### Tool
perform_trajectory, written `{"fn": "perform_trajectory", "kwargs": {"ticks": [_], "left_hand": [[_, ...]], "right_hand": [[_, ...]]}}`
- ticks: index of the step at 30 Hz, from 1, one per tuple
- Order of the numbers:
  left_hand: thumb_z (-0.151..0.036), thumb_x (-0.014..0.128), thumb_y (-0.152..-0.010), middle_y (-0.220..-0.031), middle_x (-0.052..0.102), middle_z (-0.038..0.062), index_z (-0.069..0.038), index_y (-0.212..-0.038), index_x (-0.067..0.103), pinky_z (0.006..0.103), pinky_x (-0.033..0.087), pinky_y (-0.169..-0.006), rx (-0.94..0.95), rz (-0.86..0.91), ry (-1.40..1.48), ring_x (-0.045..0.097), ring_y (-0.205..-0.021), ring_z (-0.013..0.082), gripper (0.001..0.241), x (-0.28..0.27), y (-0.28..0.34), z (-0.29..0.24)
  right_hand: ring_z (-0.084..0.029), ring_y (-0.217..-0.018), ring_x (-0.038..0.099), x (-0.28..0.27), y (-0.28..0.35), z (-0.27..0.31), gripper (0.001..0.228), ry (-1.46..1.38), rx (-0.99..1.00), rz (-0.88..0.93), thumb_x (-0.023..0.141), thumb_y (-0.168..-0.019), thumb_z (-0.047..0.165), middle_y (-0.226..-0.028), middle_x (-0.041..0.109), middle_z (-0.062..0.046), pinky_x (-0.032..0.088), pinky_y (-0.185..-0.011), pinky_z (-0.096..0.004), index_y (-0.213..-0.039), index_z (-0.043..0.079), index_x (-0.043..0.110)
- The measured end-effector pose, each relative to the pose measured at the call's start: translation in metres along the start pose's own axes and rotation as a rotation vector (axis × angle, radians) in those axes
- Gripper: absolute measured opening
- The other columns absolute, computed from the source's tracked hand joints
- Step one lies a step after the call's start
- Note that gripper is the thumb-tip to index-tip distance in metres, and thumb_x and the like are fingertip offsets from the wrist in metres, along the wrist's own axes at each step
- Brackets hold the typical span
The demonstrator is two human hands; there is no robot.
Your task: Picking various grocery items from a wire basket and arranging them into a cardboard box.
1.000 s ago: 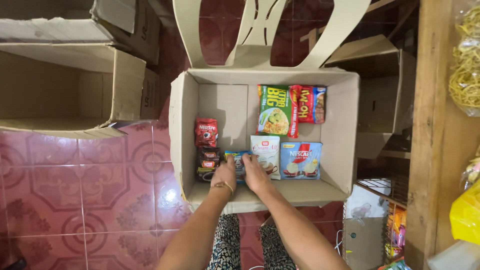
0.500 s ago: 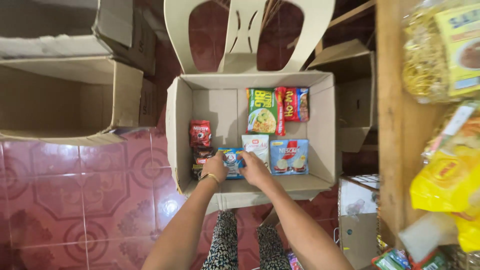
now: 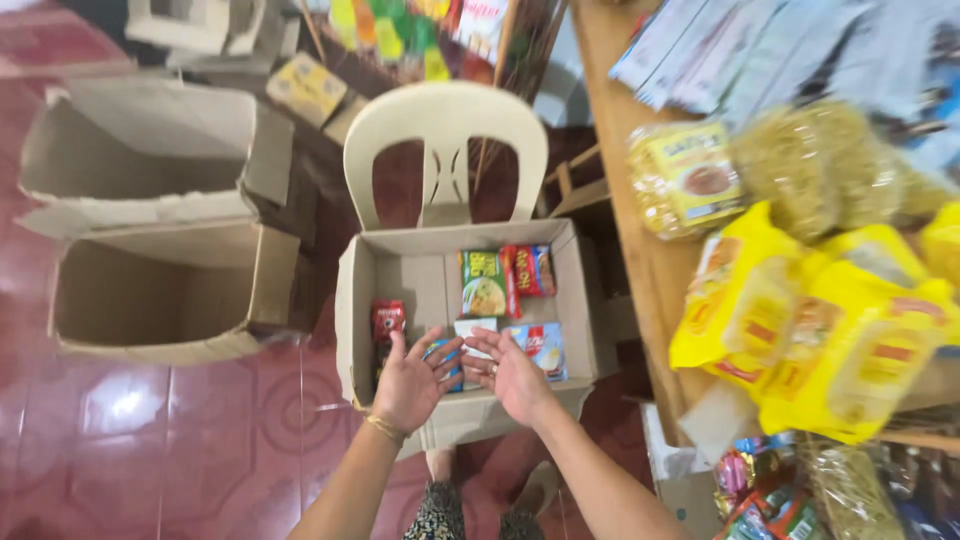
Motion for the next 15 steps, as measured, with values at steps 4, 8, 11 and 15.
{"fn": "perform_trajectory", "kwargs": {"ticks": [4,8,11,15], "left_hand": [[-0.077,0.023,-0.094,-0.148,0.052,0.021,-0.011,-0.149,0.038,0.0479,0.039,-0.107,0.026,0.185,0.043,0.051,-0.129,0.0334,0.088,0.068,0.035,-0.010],[-0.076,0.028,-0.094,-0.148,0.051,0.024,-0.011,-0.151,0.039,0.0472,0.039,-0.111,0.062,0.352,0.030,0.049,-0.133,0.0329,0.087,0.125,0.053,-0.018],[-0.075,0.031,-0.097,-0.149,0.050,0.024,-0.011,-0.152,0.039,0.0476,0.039,-0.112,0.072,0.490,0.037,0.049,-0.133,0.0341,0.085,0.160,0.057,-0.019],[-0.074,0.031,-0.097,-0.151,0.048,0.025,-0.012,-0.152,0.039,0.0455,0.038,-0.113,0.046,0.545,0.043,0.051,-0.132,0.0340,0.084,0.198,0.063,-0.017]], "right_hand": [[-0.029,-0.119,0.063,0.043,0.054,0.052,0.062,-0.132,-0.087,0.087,0.039,-0.099,0.058,-0.135,0.064,-0.012,0.052,-0.101,-0.047,-0.133,0.008,0.055],[-0.029,-0.126,0.060,0.051,0.080,0.088,0.066,-0.173,-0.225,0.114,0.038,-0.103,0.061,-0.140,0.059,-0.014,0.049,-0.103,-0.046,-0.139,0.007,0.052],[-0.029,-0.126,0.059,0.061,0.103,0.120,0.067,-0.169,-0.322,0.162,0.038,-0.104,0.061,-0.145,0.056,-0.015,0.048,-0.106,-0.048,-0.142,0.007,0.051],[-0.030,-0.128,0.057,0.067,0.126,0.149,0.069,-0.158,-0.391,0.178,0.037,-0.104,0.061,-0.150,0.054,-0.015,0.046,-0.109,-0.046,-0.145,0.007,0.050]]}}
Point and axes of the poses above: each hand's wrist, its own y-axis away from the middle knuckle, its own x-axis out of the palm, z = x × y, the point moved 7 cm from there along -y, towards the middle knuckle
